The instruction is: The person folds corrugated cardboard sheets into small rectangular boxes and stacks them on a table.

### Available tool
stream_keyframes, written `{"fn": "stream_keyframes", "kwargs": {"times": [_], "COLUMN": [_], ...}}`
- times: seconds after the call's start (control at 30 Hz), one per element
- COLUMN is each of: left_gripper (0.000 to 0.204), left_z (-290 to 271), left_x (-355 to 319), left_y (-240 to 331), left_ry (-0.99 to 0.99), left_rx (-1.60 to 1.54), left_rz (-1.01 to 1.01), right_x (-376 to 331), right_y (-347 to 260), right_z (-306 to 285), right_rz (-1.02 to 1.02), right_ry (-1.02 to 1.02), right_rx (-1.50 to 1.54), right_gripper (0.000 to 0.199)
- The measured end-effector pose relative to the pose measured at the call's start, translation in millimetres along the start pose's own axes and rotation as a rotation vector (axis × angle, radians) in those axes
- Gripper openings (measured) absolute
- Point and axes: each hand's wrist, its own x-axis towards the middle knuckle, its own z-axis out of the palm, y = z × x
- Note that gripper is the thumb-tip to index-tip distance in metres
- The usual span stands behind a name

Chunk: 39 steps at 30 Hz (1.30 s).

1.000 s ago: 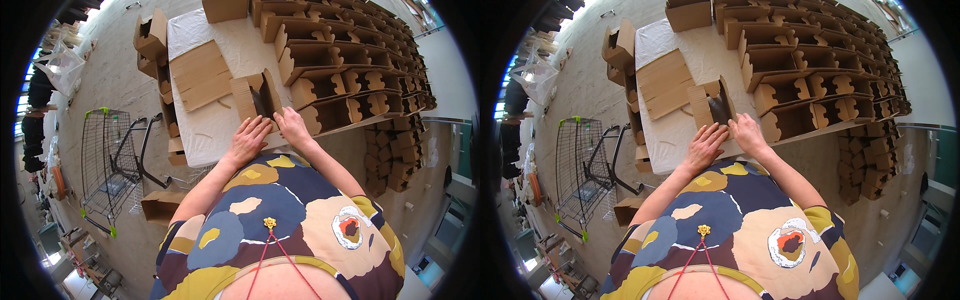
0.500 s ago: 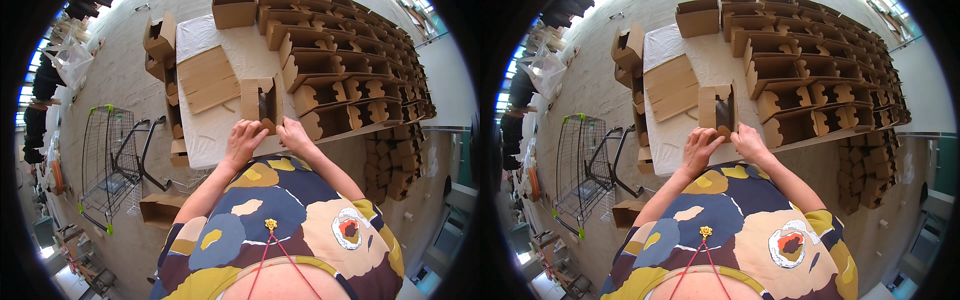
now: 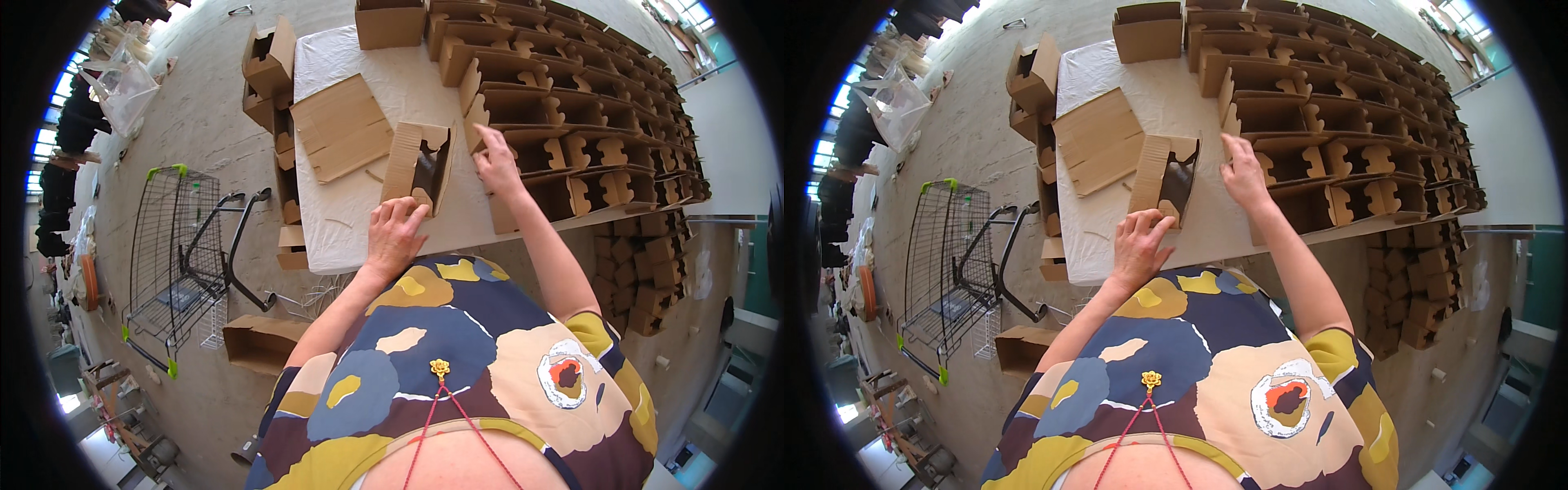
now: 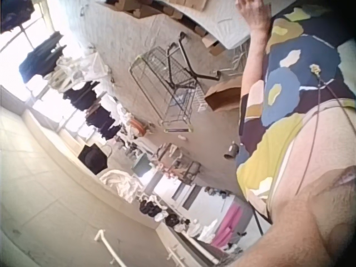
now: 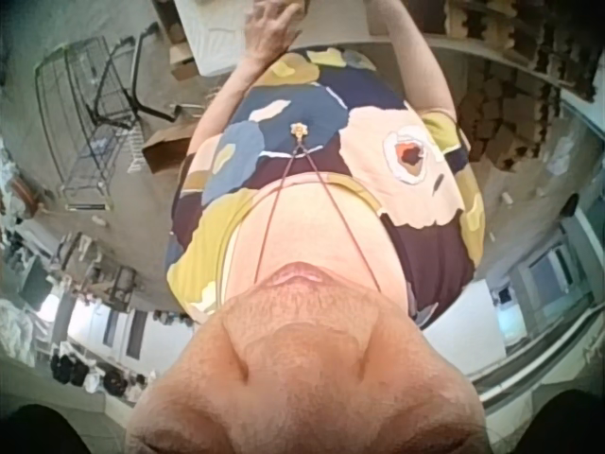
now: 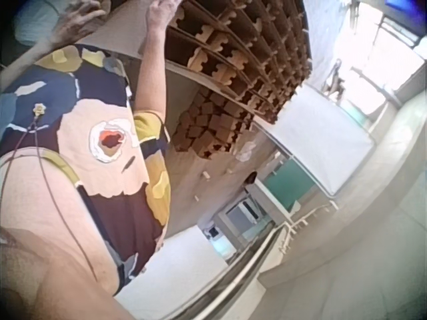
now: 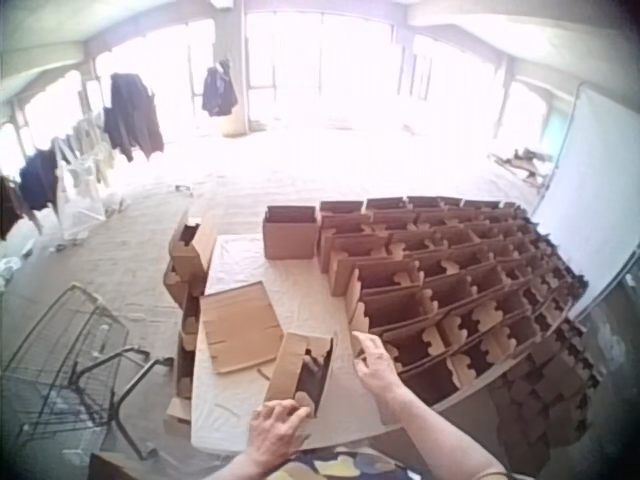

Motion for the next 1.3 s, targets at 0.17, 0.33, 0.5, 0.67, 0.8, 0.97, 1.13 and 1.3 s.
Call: {"fn": "stream_keyframes", "kwargs": {"times": [0.17,0.33,0.5,0.67,0.8,0.97,1.13,1.3], "left_gripper": [0.039,0.024,0.015,0.018,0.014,0.017,0.014,0.025], "left_z": [-1,-11,-28,-43,-41,-34,-19,-20], "left_x": [6,2,-18,-33,-35,-24,-19,-7], "left_y": [9,5,-19,-38,-46,-48,-51,-48], "left_ry": [0.045,0.136,0.200,0.155,0.149,0.165,0.224,0.265], "left_rx": [-0.032,-0.026,-0.229,-0.423,-0.498,-0.518,-0.516,-0.482], "left_rz": [-0.044,-0.072,-0.139,-0.274,-0.323,-0.481,-0.565,-0.544], "right_x": [31,21,-22,-59,-52,-43,-42,-41], "right_y": [-6,-19,-15,-29,-33,-25,-28,-43], "right_z": [9,-2,-16,-3,-4,6,23,27], "right_rz": [-0.178,0.014,-0.029,-0.133,-0.020,0.069,0.149,-0.052], "right_ry": [-0.101,-0.265,-0.393,-0.491,-0.531,-0.494,-0.335,-0.175], "right_rx": [0.074,0.106,0.151,0.161,0.237,0.171,0.070,-0.124], "right_gripper": [0.058,0.036,0.024,0.018,0.016,0.019,0.024,0.039]}}
